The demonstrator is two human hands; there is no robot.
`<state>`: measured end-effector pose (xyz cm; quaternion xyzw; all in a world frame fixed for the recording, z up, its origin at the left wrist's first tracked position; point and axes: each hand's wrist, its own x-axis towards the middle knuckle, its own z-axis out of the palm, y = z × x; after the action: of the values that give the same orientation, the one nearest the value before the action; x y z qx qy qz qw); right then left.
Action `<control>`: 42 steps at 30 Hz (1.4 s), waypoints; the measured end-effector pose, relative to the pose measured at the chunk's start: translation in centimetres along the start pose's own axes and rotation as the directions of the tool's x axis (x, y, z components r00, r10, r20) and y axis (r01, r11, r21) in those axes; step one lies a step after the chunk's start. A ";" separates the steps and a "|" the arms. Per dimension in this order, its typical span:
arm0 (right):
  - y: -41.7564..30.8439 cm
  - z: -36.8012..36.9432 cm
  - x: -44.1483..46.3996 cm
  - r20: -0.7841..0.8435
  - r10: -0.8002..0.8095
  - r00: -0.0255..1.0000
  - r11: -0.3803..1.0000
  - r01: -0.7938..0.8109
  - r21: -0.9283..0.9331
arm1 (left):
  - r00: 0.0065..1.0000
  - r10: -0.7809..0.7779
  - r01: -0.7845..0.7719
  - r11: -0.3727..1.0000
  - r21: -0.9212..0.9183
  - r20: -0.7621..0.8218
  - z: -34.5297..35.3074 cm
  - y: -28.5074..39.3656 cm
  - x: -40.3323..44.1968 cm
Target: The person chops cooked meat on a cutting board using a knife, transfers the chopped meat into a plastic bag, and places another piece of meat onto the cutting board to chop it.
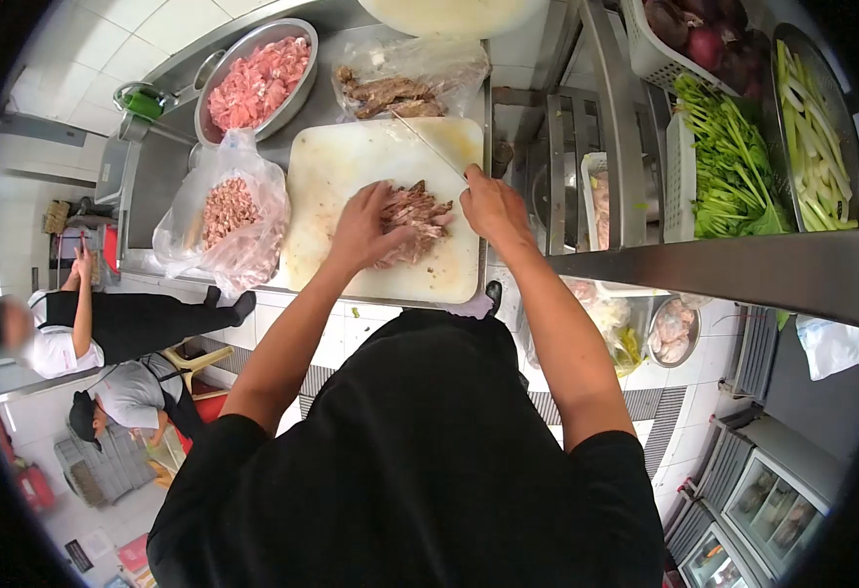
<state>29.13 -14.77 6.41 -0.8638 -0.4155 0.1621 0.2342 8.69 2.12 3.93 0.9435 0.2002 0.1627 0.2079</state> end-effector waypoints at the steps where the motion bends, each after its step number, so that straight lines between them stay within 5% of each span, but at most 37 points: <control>1: -0.3 -0.2 0.0 0.028 0.033 0.999 0.999 -0.033 -0.016 | 0.998 -0.027 0.025 0.999 0.034 0.059 0.8 1.2 1.0; 9: -0.4 -0.1 -0.1 0.015 0.014 1.000 1.000 -0.014 0.007 | 0.958 -0.152 0.086 0.960 0.267 0.241 2.7 4.9 1.2; 18: -0.6 -0.4 -0.3 0.001 0.035 0.999 0.999 -0.035 0.019 | 0.989 -0.134 0.114 0.956 0.269 0.057 2.4 5.7 1.7; 20: -0.6 0.0 -0.3 0.005 0.039 0.999 0.999 -0.039 0.015 | 0.906 -0.323 0.272 0.939 0.208 0.274 1.3 6.9 3.5; 23: -0.6 -0.3 -0.4 0.017 0.037 0.999 0.999 -0.037 0.006 | 0.865 -0.259 0.163 0.955 0.247 0.430 2.5 5.9 4.1; 27: -0.6 -0.2 -0.6 0.025 0.042 0.999 0.999 -0.042 0.033 | 0.946 -0.188 0.136 0.969 0.206 0.264 2.7 5.5 1.3; 29: -0.4 -0.6 -0.7 0.020 0.048 0.999 0.997 -0.049 0.055 | 0.989 -0.003 -0.026 0.980 0.198 0.148 1.0 5.8 -0.7; 42: -1.1 -4.0 -4.5 0.102 0.065 0.993 0.985 -0.080 0.151 | 0.991 -0.087 0.072 0.987 0.144 0.106 2.7 4.5 1.2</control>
<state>27.60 -18.81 10.73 -0.8489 -0.3807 0.2439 0.2740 12.16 -1.98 3.97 0.9546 0.2367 0.0869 0.1586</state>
